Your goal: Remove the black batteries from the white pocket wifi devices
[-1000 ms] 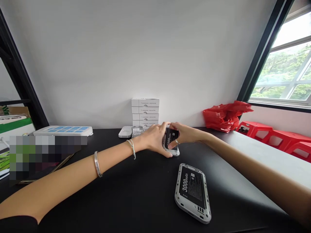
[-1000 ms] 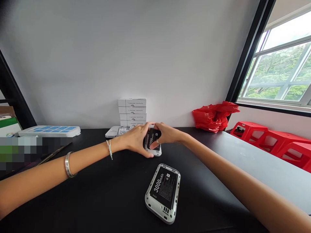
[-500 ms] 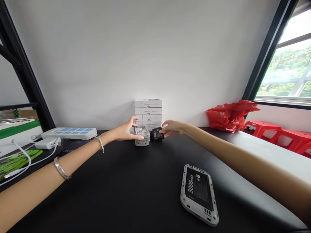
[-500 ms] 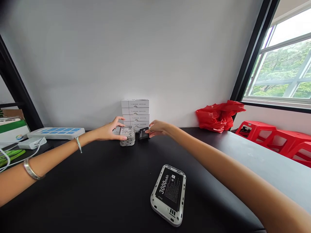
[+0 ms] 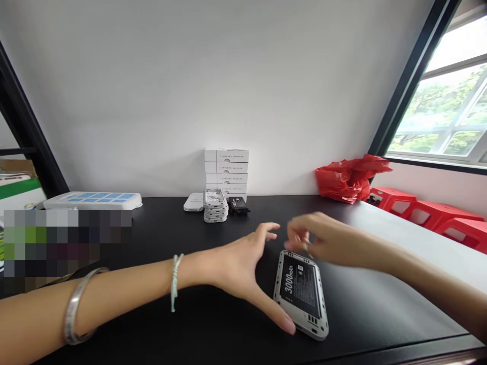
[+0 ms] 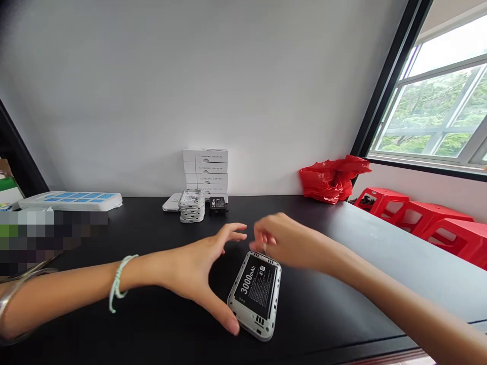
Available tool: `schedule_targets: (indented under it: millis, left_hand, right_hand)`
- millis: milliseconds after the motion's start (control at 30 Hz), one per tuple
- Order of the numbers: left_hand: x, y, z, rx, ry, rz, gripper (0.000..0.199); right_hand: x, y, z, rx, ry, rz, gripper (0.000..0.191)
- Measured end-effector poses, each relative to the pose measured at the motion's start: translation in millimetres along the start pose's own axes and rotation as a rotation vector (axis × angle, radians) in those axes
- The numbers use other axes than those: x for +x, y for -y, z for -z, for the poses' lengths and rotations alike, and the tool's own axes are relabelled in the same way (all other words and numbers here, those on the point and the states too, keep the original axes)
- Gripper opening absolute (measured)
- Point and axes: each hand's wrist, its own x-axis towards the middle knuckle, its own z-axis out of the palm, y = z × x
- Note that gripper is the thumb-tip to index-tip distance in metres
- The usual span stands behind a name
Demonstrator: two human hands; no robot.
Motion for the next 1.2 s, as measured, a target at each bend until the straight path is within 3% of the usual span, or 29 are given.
schedule_targets:
  millis: [67, 167, 367, 467, 600, 667, 767, 867, 1033, 1100, 1200]
  left_hand:
    - [9.3, -4.5, -10.3, -0.012, 0.037, 0.001, 0.124]
    - [20.3, -9.6, -18.5, 0.029, -0.005, -0.043, 0.116]
    - [19.5, -15.0, -19.9, 0.172, -0.164, -0.03, 0.106]
    - [15.5, -14.0, -6.3, 0.288, -0.309, -0.033, 0.105]
    - [14.4, -6.2, 29.8, 0.394, -0.54, 0.088, 0.105]
    - [14.9, 2.1, 51.1, 0.453, -0.602, 0.121, 0.106]
    - [13.3, 20.7, 80.0, 0.46, -0.602, 0.205, 0.105]
    - [7.0, 42.3, 100.5, 0.408, -0.495, 0.295, 0.098]
    - [1.3, 64.5, 114.4, 0.429, -0.395, 0.314, 0.075]
    - [2.0, 65.3, 113.7, 0.472, -0.401, 0.308, 0.063]
    - [-1.9, 59.4, 103.6, 0.553, -0.55, 0.208, 0.055]
  right_hand:
    - [-24.5, -4.8, -5.7, 0.013, 0.035, -0.069, 0.016]
    - [-38.7, -8.2, -17.5, 0.04, -0.018, -0.089, 0.017]
    - [-14.5, 3.5, -20.3, 0.108, 0.01, 0.044, 0.022]
    - [6.7, 10.1, -5.2, 0.192, -0.045, 0.06, 0.031]
    - [41.8, 21.1, 19.5, 0.503, -0.093, 0.233, 0.037]
    - [62.4, 26.8, 28.2, 0.725, -0.108, 0.258, 0.044]
    - [94.3, 28.6, 35.2, 0.938, -0.211, 0.143, 0.042]
    - [123.3, 16.9, 34.9, 0.945, -0.243, -0.036, 0.038]
    - [156.6, -11.2, 13.7, 0.788, -0.046, -0.234, 0.028]
    - [164.9, -15.4, 1.1, 0.726, -0.026, -0.25, 0.024]
    - [169.9, -17.2, -12.8, 0.642, -0.076, -0.236, 0.027]
